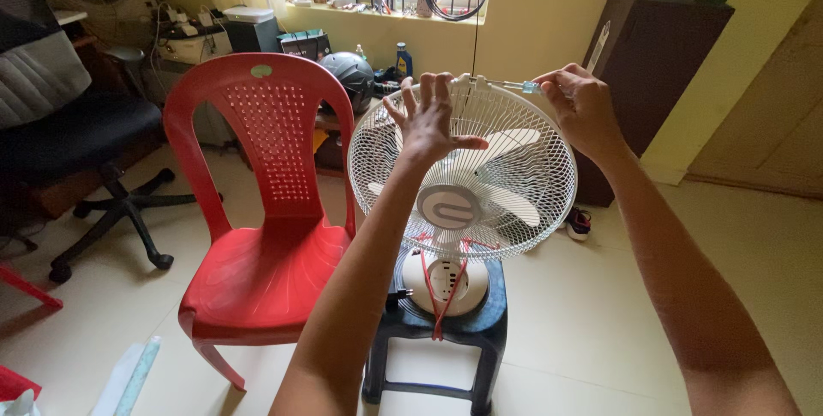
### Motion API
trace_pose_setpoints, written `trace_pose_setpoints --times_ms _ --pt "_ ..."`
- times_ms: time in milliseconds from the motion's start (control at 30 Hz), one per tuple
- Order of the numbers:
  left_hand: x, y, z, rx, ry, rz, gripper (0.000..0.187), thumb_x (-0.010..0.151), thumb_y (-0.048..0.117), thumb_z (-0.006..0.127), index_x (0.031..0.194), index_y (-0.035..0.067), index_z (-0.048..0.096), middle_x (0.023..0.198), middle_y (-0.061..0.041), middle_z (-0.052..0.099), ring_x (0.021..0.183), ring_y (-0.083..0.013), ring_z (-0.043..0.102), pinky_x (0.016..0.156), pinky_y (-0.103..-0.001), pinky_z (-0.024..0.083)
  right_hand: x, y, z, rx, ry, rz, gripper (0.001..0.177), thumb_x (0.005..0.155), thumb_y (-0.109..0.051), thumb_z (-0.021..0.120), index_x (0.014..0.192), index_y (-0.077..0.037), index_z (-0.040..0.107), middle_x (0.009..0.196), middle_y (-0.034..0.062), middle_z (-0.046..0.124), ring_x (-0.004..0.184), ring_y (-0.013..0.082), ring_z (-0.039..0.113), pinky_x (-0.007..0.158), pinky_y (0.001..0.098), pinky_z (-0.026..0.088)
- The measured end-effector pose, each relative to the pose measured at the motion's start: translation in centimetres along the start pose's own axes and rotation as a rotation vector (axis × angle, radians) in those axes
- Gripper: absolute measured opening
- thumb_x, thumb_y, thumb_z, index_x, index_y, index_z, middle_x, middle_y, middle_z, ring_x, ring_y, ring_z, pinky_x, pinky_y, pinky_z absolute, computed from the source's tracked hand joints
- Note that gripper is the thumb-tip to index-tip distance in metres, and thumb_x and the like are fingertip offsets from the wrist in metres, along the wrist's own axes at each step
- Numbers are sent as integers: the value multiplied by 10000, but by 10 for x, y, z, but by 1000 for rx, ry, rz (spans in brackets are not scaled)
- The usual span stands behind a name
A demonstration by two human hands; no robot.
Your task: The person disassembles a white electric fan by removing the front grille, fan blades, and rear grille using a screwdriver. The components are placed on a nearby red chair. The video ends before reassembly is shown.
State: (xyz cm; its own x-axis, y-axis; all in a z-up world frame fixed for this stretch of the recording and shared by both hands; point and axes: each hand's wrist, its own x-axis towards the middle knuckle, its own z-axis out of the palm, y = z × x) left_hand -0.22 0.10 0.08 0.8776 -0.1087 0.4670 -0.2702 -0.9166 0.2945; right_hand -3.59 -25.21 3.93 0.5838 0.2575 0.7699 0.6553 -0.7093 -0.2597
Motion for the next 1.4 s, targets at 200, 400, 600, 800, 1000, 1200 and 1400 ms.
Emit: trace_pose_setpoints --times_ms 200,400,600,800,1000,1200,1400 --pt "-2 -1 3 -16 89 37 1432 355 841 873 1494 277 215 1515 -42 237 1488 -428 112 1127 -831 67 -61 17 31 15 378 -77 214 1131 -152 523 1058 1 653 972 128 597 777 184 601 702 345 528" --pt "0 0 4 -4 79 17 1411 359 849 866 1476 248 248 1500 -48 272 1492 -417 137 1146 -822 91 -229 -7 152 -30 233 -23 163 1002 -129 590 1048 17 645 987 135 608 905 249 594 825 375 521" --pt "-2 -3 8 -22 185 77 1429 318 881 852 1448 246 249 1478 -52 278 1454 -438 150 1089 -855 102 -340 -36 265 -170 -217 -170 216 874 -106 657 1038 33 637 1002 141 619 1034 313 587 948 404 514" --pt "6 -9 19 42 154 65 1444 350 942 825 1469 260 218 1488 -67 267 1466 -452 135 1094 -869 85 -370 -43 326 -294 -256 -129 189 926 -182 671 946 -2 620 922 123 586 909 286 601 838 398 538" --pt "8 -11 27 -14 446 200 1562 235 923 817 1470 192 202 1578 -182 219 1455 -536 149 1014 -921 93 -365 -48 351 -317 -257 -73 102 856 -137 680 791 -85 621 833 92 580 866 274 612 770 419 527" --pt "2 -8 13 0 177 106 1417 338 873 840 1432 187 255 1429 -104 336 1447 -455 217 1148 -795 111 -354 -68 332 -307 -155 18 186 782 -223 721 707 -80 628 919 125 667 833 292 621 715 440 518" --pt "2 -6 10 -45 304 164 1437 299 851 868 1380 108 280 1345 -135 378 1367 -464 308 1144 -733 146 -325 -2 333 1222 421 1189 433 866 -463 549 918 -39 613 984 152 680 843 308 660 698 407 531"
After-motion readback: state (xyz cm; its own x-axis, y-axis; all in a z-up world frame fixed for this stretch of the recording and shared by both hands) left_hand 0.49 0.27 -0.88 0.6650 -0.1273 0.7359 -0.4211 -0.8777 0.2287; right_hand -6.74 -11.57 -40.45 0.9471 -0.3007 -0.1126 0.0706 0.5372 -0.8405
